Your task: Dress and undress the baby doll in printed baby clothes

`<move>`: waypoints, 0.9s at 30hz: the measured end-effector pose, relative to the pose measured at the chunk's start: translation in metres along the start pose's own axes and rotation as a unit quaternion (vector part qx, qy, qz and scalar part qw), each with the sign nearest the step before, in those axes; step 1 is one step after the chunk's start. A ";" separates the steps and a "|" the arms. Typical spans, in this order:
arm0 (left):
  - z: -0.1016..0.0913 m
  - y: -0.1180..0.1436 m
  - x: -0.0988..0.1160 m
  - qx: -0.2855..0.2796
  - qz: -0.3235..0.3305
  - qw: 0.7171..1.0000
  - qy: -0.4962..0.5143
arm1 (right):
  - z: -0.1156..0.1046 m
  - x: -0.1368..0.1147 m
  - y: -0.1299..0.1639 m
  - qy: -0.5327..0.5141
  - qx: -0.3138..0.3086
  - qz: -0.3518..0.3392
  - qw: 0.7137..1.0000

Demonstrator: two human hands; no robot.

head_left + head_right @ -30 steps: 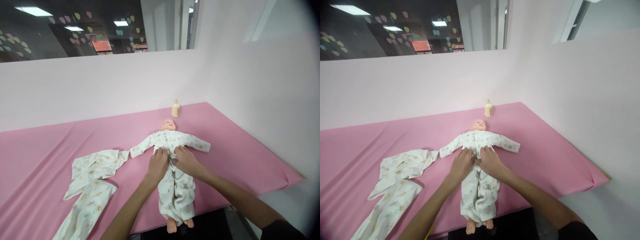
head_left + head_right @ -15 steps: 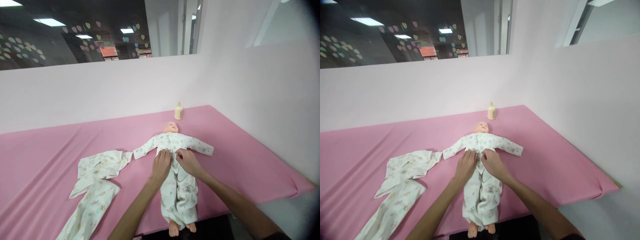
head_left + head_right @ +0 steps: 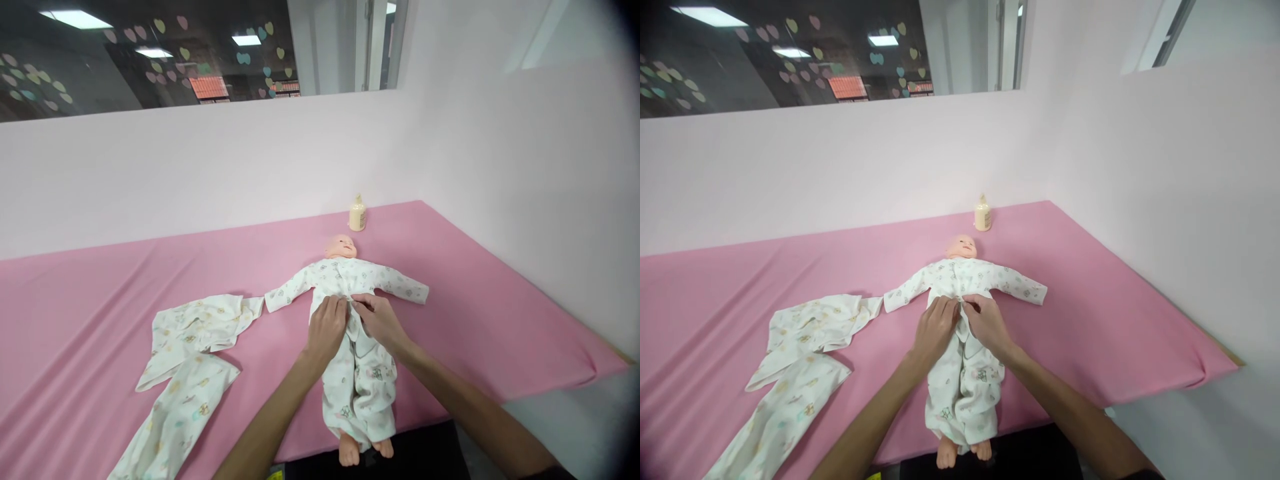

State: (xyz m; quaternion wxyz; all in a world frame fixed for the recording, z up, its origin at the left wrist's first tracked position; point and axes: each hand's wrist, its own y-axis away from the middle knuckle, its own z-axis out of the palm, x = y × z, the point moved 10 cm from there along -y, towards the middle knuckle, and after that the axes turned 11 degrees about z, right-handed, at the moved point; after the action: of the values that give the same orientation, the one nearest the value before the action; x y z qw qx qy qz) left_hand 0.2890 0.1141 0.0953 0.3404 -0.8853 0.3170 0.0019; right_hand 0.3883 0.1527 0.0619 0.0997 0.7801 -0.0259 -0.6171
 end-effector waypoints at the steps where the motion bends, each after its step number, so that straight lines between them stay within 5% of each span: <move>1: -0.001 0.000 0.000 0.004 -0.002 1.000 0.004 | 0.002 0.001 0.001 -0.003 -0.007 0.002 1.000; 8: -0.002 0.001 -0.006 0.041 -0.027 0.997 0.051 | -0.003 -0.011 0.010 0.019 0.029 -0.072 0.997; 21: 0.006 0.003 -0.018 0.041 -0.109 0.987 0.110 | 0.009 0.011 0.018 -0.084 0.058 -0.036 0.994; 27: 0.013 0.008 -0.024 0.022 -0.141 0.978 0.154 | 0.006 0.012 0.006 0.050 0.075 -0.030 0.995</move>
State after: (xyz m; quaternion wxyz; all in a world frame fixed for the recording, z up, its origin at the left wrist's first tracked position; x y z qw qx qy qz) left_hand 0.2684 0.1304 0.0856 0.3037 -0.9030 0.2374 -0.1898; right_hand 0.3859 0.1443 0.0497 0.0232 0.8157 -0.0440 -0.5763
